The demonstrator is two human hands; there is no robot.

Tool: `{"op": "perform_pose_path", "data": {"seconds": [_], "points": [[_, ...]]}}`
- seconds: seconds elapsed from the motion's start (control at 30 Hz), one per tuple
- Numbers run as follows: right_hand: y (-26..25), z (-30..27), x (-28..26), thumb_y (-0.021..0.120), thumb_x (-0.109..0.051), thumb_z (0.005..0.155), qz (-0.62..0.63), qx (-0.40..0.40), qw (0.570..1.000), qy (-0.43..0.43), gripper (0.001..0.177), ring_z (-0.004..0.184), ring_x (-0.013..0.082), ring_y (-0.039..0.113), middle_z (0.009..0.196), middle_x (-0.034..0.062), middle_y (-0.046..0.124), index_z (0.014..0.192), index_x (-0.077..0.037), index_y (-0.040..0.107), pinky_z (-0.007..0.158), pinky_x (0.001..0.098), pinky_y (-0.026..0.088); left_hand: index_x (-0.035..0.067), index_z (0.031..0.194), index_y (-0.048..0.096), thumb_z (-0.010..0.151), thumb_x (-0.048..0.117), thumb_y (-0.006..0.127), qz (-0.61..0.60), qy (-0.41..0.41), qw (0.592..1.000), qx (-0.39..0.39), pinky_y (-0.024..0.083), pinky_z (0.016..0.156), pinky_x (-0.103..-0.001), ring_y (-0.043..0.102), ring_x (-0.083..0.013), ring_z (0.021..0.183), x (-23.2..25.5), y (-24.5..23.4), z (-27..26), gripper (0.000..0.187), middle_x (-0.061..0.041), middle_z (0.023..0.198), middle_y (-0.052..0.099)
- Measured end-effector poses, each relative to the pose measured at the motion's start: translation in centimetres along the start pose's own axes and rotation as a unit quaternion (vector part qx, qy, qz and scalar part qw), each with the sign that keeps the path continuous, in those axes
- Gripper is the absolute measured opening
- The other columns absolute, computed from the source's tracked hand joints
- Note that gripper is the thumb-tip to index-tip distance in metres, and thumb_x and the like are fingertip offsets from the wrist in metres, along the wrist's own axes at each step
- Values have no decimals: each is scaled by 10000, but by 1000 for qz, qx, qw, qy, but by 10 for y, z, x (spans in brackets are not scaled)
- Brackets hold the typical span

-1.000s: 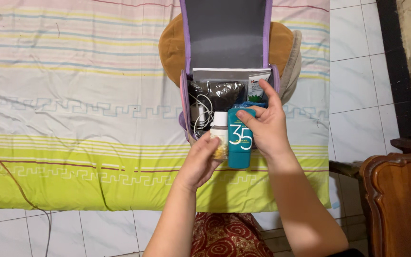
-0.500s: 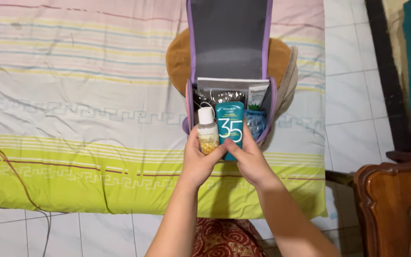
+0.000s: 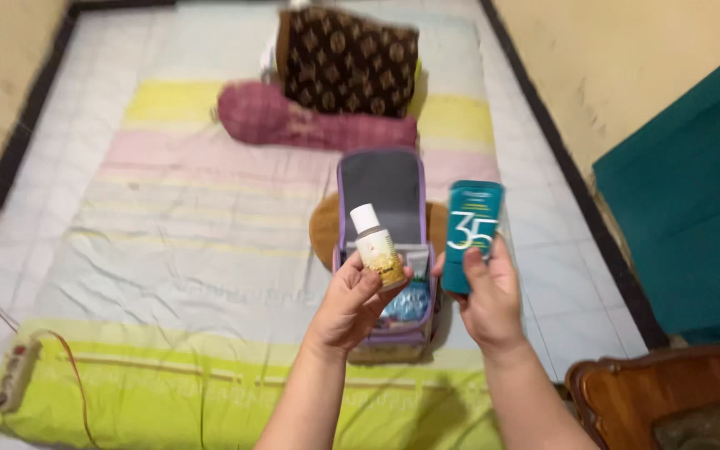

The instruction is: The person takes cosmetic tubes, bottles, sunscreen, a face wash tube, a phone case, a charger cable and an earbuds case out of an open toiletry bag on the bed and carries them by hand to a wooden wardrobe, placing the bottles and tubes on the shelf and putting a plastic bag and phone case into a storage box on a lower shelf.

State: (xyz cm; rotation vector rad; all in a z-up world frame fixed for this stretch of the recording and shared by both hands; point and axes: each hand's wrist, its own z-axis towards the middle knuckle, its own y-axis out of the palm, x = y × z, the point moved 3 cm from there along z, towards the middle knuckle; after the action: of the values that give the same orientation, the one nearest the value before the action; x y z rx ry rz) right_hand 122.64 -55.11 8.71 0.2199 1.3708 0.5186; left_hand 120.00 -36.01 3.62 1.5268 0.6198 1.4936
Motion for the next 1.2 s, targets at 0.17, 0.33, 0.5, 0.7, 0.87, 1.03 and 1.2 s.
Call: {"op": "perform_pose_path", "data": {"seconds": [0.17, 0.33, 0.5, 0.7, 0.87, 1.03, 1.2], "points": [[43, -9, -88, 696, -125, 943, 27, -73, 997, 2, 517, 861, 193, 665, 1140, 138, 707, 1393, 13, 483, 712, 299, 561, 19, 1379, 544, 969, 222, 747, -44, 3, 997, -63, 509, 1104, -462, 653, -270, 1201, 39, 66, -7, 500, -116, 1348, 636], [58, -31, -117, 675, -98, 1003, 47, -94, 994, -42, 481, 819, 266, 707, 1116, 227, 720, 1426, 36, 488, 657, 361, 587, 29, 1431, 528, 963, 267, 788, 5, 14, 995, -96, 518, 1058, -441, 640, -266, 1218, 61, 99, -29, 585, -120, 1359, 632], [54, -54, -119, 676, -145, 1019, 57, -100, 993, -33, 562, 881, 241, 713, 1099, 208, 709, 1511, 26, 463, 637, 321, 573, 74, 1457, 506, 873, 339, 851, 50, 46, 994, -86, 536, 1026, -419, 631, -211, 1226, 60, 114, -37, 729, -59, 1333, 639], [58, -85, -122, 659, -202, 1070, -204, -55, 946, -248, 670, 966, 81, 584, 1299, 105, 639, 1640, 24, 387, 826, 206, 508, 91, 1445, 505, 868, 364, 869, 66, 68, 993, -70, 555, 950, -377, 639, -191, 1168, 66, 118, -37, 735, -45, 1288, 649], [66, -92, -131, 618, -152, 1063, -392, -110, 858, -314, 571, 1165, 139, 663, 1354, 149, 662, 1565, 14, 405, 984, 253, 534, 109, 1417, 494, 836, 336, 883, 55, 79, 993, -75, 569, 946, -322, 639, -154, 1159, 67, 130, -43, 735, -11, 1274, 639], [64, -101, -142, 608, -135, 1074, -355, -100, 881, -298, 586, 1085, 156, 635, 1324, 134, 658, 1596, 1, 379, 937, 272, 524, 103, 1418, 490, 872, 324, 873, 34, 87, 989, -114, 568, 949, -305, 641, -162, 1146, 65, 146, -38, 703, -32, 1270, 635], [59, -90, -150, 625, -140, 1099, -63, -92, 974, -195, 434, 1050, 204, 665, 1233, 138, 658, 1479, 7, 476, 855, 355, 587, 100, 1411, 500, 907, 328, 827, 11, 87, 986, -145, 556, 919, -294, 645, -165, 1134, 49, 147, -35, 643, -67, 1278, 655]]}}
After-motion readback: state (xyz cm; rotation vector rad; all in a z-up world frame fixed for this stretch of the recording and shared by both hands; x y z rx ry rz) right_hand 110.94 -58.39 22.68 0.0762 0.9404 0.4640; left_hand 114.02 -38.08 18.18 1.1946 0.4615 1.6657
